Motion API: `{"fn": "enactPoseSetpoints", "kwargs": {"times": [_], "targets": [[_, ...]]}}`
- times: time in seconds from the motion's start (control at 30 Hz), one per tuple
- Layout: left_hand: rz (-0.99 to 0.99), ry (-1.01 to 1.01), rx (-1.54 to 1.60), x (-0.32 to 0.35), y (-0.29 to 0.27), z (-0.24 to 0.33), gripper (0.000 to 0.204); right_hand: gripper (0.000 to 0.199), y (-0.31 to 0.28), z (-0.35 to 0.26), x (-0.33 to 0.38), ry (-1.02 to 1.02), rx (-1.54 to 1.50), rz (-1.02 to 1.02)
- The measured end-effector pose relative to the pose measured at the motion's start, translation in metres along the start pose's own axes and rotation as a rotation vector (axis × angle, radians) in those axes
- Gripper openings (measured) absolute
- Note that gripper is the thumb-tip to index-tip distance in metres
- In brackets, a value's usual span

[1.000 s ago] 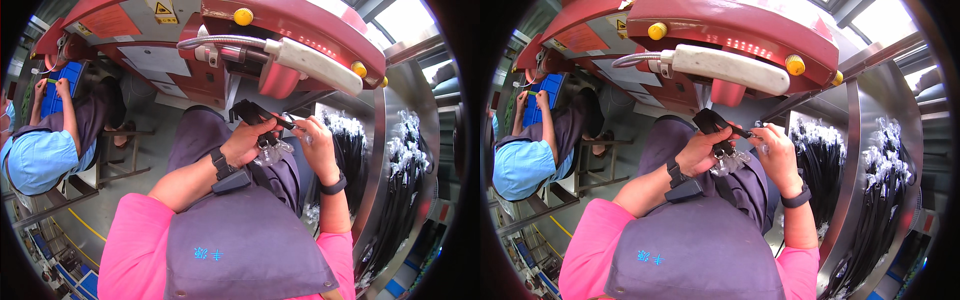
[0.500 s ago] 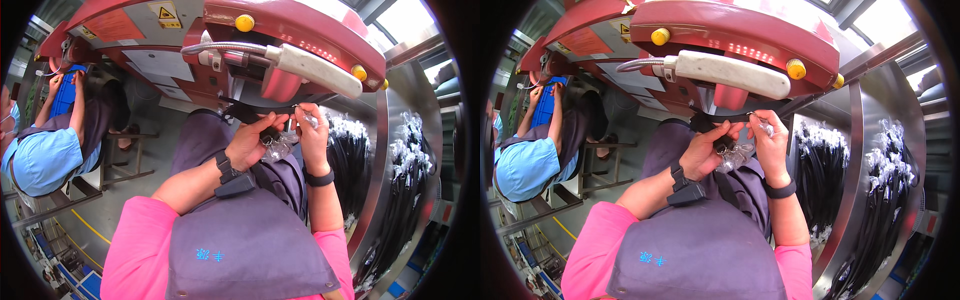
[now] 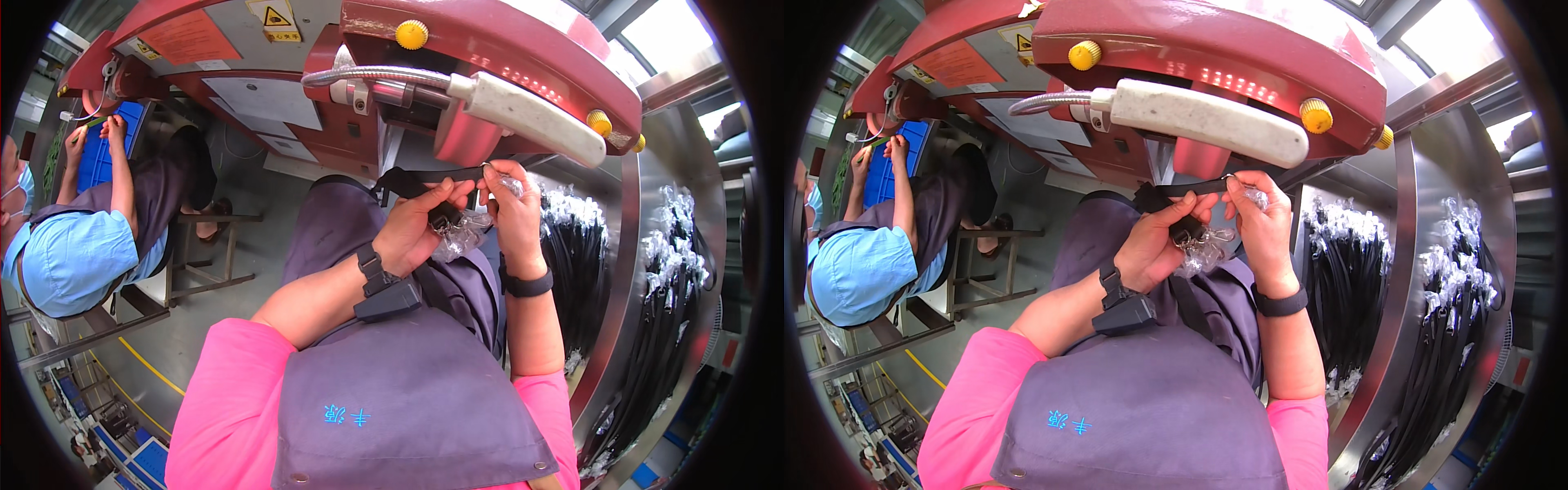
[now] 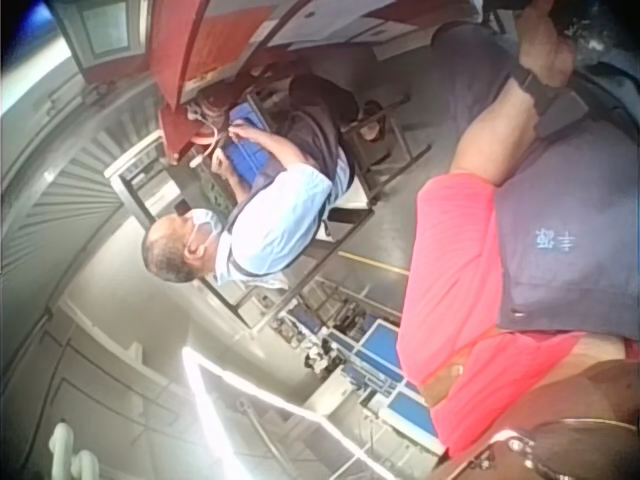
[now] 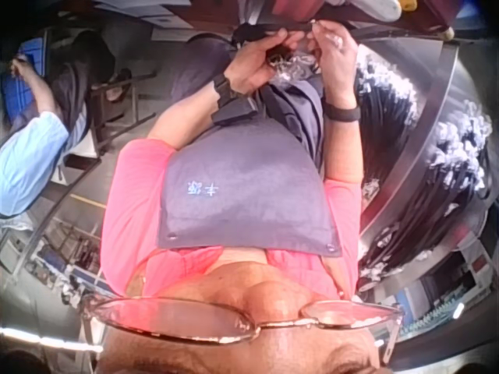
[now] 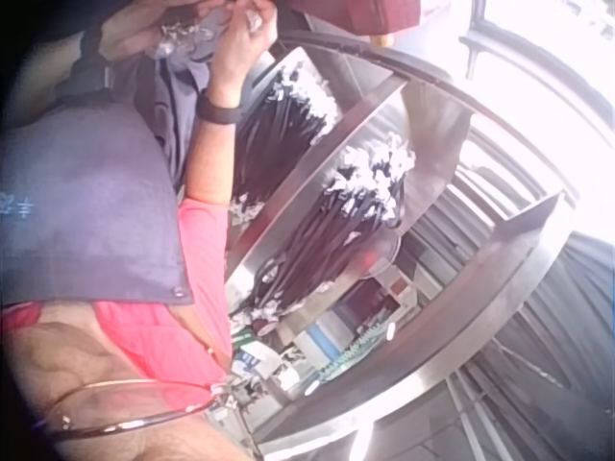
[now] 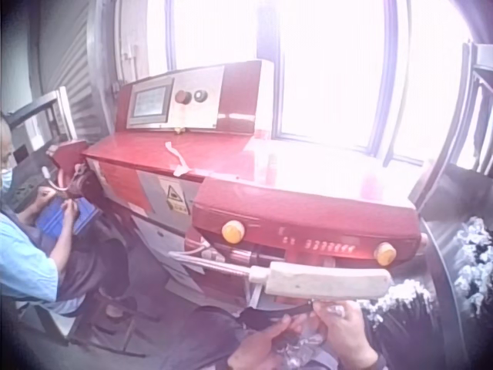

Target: Assembling small plastic components onto black straps at a workshop station.

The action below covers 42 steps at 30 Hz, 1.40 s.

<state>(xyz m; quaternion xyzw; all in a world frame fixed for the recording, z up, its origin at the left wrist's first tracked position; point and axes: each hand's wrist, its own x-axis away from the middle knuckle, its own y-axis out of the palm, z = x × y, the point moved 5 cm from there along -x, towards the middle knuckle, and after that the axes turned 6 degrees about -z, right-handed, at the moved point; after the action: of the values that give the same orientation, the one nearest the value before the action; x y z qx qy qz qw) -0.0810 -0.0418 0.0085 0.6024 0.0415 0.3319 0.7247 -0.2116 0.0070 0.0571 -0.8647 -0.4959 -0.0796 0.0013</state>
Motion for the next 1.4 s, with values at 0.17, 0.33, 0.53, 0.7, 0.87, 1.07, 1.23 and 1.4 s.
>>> {"fn": "enactPoseSetpoints", "kwargs": {"times": [0.17, 0.33, 0.53, 0.7, 0.87, 1.07, 1.23, 1.4], "targets": [[0.031, 0.000, 0.011, 0.000, 0.000, 0.001, 0.015, 0.009, 0.000, 0.005, -0.003, 0.017, -0.007, 0.026], [0.026, 0.014, 0.020, -0.001, -0.002, 0.000, 0.016, 0.009, 0.000, 0.004, -0.004, 0.037, -0.003, 0.024], [0.030, -0.007, 0.011, -0.002, 0.000, 0.000, 0.018, 0.010, 0.001, 0.003, -0.003, 0.035, -0.074, 0.049], [0.014, -0.019, 0.011, -0.004, 0.004, -0.002, 0.017, 0.009, -0.005, 0.007, -0.005, 0.010, -0.082, 0.048], [-0.038, -0.025, -0.008, -0.009, 0.010, -0.010, 0.015, 0.007, -0.011, 0.006, -0.001, -0.095, -0.167, 0.098], [-0.106, -0.007, -0.094, 0.003, 0.019, -0.018, 0.016, 0.006, -0.024, 0.014, 0.016, -0.321, -0.261, -0.011], [-0.174, -0.011, -0.171, 0.008, 0.017, -0.024, 0.020, 0.010, -0.025, 0.014, 0.034, -0.242, -0.480, 0.013], [-0.152, -0.145, -0.081, 0.014, 0.017, -0.039, 0.019, 0.014, -0.020, 0.020, 0.040, -0.168, -0.668, 0.134]]}}
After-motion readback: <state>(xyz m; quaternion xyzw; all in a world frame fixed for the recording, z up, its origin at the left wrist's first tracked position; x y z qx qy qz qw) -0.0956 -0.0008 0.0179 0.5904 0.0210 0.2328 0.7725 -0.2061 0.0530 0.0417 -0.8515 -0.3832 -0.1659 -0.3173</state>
